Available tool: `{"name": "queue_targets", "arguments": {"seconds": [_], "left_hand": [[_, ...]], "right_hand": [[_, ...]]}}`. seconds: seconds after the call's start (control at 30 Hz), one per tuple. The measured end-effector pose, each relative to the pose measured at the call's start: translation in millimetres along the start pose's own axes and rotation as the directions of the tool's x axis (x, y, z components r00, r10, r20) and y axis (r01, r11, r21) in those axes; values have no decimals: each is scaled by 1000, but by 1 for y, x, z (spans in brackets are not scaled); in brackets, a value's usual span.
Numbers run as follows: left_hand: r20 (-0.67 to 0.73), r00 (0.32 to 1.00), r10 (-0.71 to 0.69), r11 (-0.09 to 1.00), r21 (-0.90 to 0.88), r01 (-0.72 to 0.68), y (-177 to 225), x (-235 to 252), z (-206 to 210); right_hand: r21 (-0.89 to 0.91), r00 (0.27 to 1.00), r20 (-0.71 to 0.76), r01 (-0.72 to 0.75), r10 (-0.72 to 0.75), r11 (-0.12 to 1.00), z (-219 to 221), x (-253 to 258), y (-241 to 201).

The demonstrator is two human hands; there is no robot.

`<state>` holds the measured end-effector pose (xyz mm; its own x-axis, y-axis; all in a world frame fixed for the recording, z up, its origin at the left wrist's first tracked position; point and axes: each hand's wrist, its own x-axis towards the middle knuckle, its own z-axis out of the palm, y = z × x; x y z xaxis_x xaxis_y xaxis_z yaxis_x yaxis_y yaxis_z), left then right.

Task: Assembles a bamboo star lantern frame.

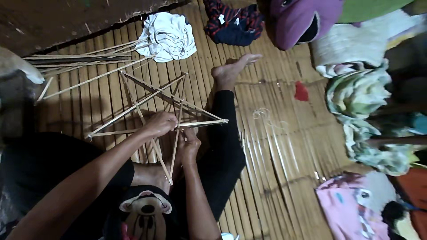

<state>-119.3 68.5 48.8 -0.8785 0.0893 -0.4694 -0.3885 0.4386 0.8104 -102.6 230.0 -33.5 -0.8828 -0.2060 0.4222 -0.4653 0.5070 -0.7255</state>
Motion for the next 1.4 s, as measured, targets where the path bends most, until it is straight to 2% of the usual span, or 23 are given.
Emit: {"name": "queue_targets", "arguments": {"seconds": [0.07,0.43,0.8,1.4], "left_hand": [[-21,1000,-3,999,-51,2,-3,-1,1],[-105,994,-29,998,-53,24,-12,-7,6],[-124,992,-14,998,-63,6,-17,-10,6],[-193,977,90,990,-89,-109,-26,-9,13]], "right_hand": [[-22,1000,7,-5,5,1000,2,0,0],[-68,994,99,-47,53,997,12,-7,1],[-76,988,148,-37,48,996,17,-8,5],[-93,967,213,-124,142,988,15,-3,3]]}}
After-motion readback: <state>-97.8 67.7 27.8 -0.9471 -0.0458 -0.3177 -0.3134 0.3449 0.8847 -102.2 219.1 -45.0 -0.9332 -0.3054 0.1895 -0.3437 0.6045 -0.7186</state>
